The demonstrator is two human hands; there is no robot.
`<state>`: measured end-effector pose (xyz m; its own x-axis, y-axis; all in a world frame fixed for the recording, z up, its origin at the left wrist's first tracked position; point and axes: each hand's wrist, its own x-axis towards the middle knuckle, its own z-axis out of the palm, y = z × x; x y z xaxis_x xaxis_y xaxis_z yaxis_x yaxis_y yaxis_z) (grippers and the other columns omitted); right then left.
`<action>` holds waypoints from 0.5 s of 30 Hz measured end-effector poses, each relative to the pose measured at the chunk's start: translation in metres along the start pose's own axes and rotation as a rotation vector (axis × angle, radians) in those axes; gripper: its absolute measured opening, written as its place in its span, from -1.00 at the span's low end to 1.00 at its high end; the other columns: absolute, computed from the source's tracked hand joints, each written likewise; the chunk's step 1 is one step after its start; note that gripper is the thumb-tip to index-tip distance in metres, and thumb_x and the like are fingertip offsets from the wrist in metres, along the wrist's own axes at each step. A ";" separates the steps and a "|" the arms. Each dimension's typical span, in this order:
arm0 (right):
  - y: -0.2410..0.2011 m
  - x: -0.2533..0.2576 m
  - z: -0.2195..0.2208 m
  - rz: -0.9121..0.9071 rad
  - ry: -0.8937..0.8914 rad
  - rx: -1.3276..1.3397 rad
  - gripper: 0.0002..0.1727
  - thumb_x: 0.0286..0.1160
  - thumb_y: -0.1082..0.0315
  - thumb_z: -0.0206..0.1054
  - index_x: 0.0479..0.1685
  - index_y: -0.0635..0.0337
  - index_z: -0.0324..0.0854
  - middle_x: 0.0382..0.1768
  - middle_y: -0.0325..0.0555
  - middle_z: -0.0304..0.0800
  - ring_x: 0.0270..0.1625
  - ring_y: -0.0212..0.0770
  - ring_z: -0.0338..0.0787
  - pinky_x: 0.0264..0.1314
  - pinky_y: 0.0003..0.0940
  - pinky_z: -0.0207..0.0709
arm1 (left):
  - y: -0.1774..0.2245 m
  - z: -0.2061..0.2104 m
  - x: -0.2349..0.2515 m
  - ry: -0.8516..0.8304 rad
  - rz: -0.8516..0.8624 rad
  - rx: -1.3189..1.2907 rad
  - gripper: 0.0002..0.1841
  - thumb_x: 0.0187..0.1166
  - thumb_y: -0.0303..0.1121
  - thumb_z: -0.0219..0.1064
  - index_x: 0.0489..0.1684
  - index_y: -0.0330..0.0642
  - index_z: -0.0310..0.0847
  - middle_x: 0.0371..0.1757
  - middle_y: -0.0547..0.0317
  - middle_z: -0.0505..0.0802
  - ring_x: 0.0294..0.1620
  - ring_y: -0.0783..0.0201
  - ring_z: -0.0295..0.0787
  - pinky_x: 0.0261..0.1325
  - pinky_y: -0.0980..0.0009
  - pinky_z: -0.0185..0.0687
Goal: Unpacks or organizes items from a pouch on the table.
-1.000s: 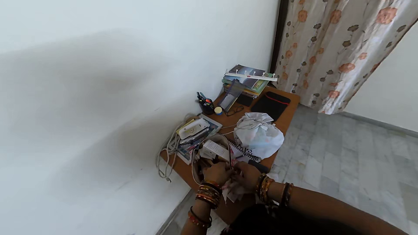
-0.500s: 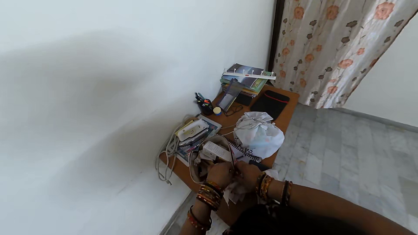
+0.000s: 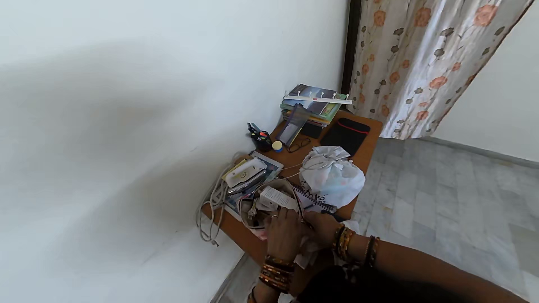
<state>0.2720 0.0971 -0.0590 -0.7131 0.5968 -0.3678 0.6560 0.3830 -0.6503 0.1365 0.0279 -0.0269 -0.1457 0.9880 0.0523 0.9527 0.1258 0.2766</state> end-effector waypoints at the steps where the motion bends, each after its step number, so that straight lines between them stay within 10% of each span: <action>1: 0.001 0.000 0.000 -0.006 0.001 0.003 -0.53 0.85 0.11 0.06 0.39 0.33 0.55 0.32 0.29 0.68 0.29 0.26 0.76 0.32 0.30 0.53 | -0.005 -0.001 0.001 0.019 -0.007 -0.022 -0.72 0.63 -0.30 0.31 -0.04 -0.34 0.84 0.09 -0.23 0.88 0.28 -0.29 0.75 0.38 -0.32 0.47; 15: 0.009 0.000 -0.001 -0.045 -0.043 0.008 -0.59 0.84 0.21 0.07 0.29 0.41 0.58 0.28 0.34 0.65 0.32 0.28 0.72 0.36 0.25 0.52 | -0.010 -0.023 0.024 -0.179 -0.311 -0.146 -0.69 0.81 -0.30 0.14 0.27 -0.23 0.72 0.43 -0.12 0.72 0.24 -0.13 0.81 0.26 -0.10 0.68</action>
<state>0.2778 0.1009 -0.0643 -0.7519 0.5483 -0.3661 0.6212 0.4030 -0.6721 0.1170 0.0485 -0.0065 -0.3603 0.9064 -0.2205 0.8205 0.4204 0.3873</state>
